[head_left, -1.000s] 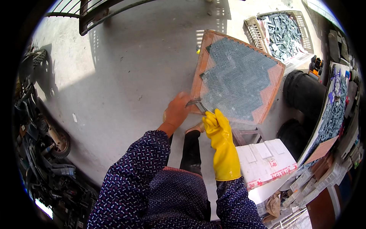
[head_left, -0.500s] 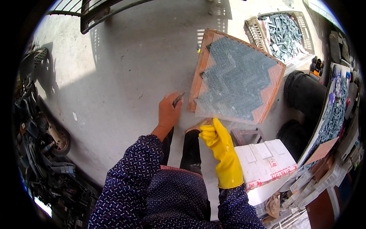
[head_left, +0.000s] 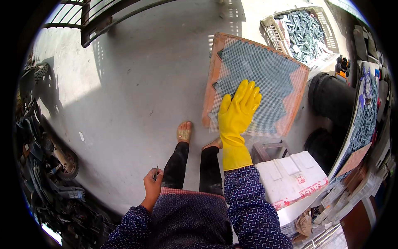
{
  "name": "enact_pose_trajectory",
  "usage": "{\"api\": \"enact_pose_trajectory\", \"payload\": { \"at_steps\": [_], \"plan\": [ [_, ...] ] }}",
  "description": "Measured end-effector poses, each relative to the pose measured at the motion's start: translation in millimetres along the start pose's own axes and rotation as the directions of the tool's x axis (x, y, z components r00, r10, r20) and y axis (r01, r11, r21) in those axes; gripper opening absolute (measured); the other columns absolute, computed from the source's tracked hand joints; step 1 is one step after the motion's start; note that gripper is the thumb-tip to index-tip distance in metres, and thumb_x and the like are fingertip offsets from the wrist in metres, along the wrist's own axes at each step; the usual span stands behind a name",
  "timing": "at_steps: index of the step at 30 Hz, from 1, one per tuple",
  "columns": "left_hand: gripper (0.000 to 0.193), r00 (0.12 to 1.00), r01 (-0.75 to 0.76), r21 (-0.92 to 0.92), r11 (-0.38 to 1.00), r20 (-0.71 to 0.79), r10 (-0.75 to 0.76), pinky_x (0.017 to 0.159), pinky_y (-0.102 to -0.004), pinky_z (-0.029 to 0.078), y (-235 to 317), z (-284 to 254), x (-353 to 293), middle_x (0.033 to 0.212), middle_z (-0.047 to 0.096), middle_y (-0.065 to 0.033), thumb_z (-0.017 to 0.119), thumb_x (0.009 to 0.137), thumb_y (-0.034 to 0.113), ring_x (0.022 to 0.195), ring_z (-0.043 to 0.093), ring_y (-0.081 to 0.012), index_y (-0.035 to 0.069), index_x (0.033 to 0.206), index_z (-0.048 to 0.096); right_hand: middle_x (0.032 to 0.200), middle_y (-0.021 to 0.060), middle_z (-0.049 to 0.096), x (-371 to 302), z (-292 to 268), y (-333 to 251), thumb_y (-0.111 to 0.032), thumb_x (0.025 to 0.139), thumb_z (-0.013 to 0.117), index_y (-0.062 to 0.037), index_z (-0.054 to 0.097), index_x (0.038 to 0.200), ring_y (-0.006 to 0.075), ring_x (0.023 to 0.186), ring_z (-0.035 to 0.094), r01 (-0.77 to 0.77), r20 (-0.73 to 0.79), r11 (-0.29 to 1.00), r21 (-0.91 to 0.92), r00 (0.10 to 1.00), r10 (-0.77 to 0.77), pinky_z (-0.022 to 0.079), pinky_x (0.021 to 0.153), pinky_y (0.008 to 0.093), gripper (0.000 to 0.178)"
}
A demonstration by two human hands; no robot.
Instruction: The person places small rectangular tiles onto a mesh sheet using tweezers and a gloved hand, then wipes the surface and places the sheet on a drying rack. The person repeats this process with multiple sheets, retrieving tiles from a nearby container.
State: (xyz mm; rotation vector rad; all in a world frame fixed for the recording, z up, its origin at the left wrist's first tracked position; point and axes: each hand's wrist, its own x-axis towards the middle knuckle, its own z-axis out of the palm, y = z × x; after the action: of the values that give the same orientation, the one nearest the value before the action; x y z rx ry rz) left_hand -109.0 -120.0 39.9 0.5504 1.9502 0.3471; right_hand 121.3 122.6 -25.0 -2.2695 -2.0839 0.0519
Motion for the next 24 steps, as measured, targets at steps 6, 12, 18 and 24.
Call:
{"api": "enact_pose_trajectory", "payload": {
  "at_steps": [6,12,18,24],
  "plan": [
    [0.012,0.977,0.158,0.028,0.987,0.14,-0.16,0.058,-0.0234,0.041,-8,6,-38,0.066,0.054,0.0002,0.057,0.083,0.009,0.063,0.047,-0.0065,-0.002,0.078,0.057,0.13,0.0201,0.041,-35,6,-83,-0.022,0.079,0.057,-0.0013,0.042,0.126,0.039,0.118,0.04,0.267,-0.001,0.703,0.66,0.935,-0.354,0.025,0.104,0.0446,0.054],
    [0.015,0.986,0.028,0.041,0.999,0.165,-0.034,0.058,-0.0305,0.044,-51,9,-58,0.066,0.059,-0.008,0.059,0.082,0.014,0.062,0.054,-0.0139,-0.001,0.081,0.06,0.131,0.0212,0.04,-46,-12,8,-0.02,0.084,0.052,0.0012,0.039,0.128,0.0369,0.122,0.037,0.048,-0.094,0.933,0.357,0.996,-0.015,0.025,0.104,0.0455,0.05],
    [0.012,0.982,-0.07,0.235,0.969,0.185,0.026,0.056,-0.0356,0.042,-72,16,-60,0.063,0.056,-0.0152,0.059,0.079,0.012,0.059,0.056,-0.0243,0.001,0.078,0.059,0.133,0.022,0.038,-11,3,-27,-0.024,0.086,0.049,-0.0014,0.04,0.128,0.0384,0.122,0.037,-0.044,-0.036,0.999,0.018,0.998,0.045,0.022,0.104,0.0489,0.049],
    [0.01,0.977,-0.025,0.221,0.975,0.211,-0.022,0.054,-0.0345,0.041,-57,14,-56,0.06,0.054,-0.0147,0.059,0.078,0.01,0.056,0.054,-0.023,0.001,0.076,0.058,0.134,0.0226,0.036,-1,10,-106,-0.023,0.084,0.053,-0.0008,0.037,0.13,0.0396,0.121,0.037,0.172,-0.195,0.821,0.545,0.978,-0.075,0.023,0.104,0.047,0.054]
  ]
}}
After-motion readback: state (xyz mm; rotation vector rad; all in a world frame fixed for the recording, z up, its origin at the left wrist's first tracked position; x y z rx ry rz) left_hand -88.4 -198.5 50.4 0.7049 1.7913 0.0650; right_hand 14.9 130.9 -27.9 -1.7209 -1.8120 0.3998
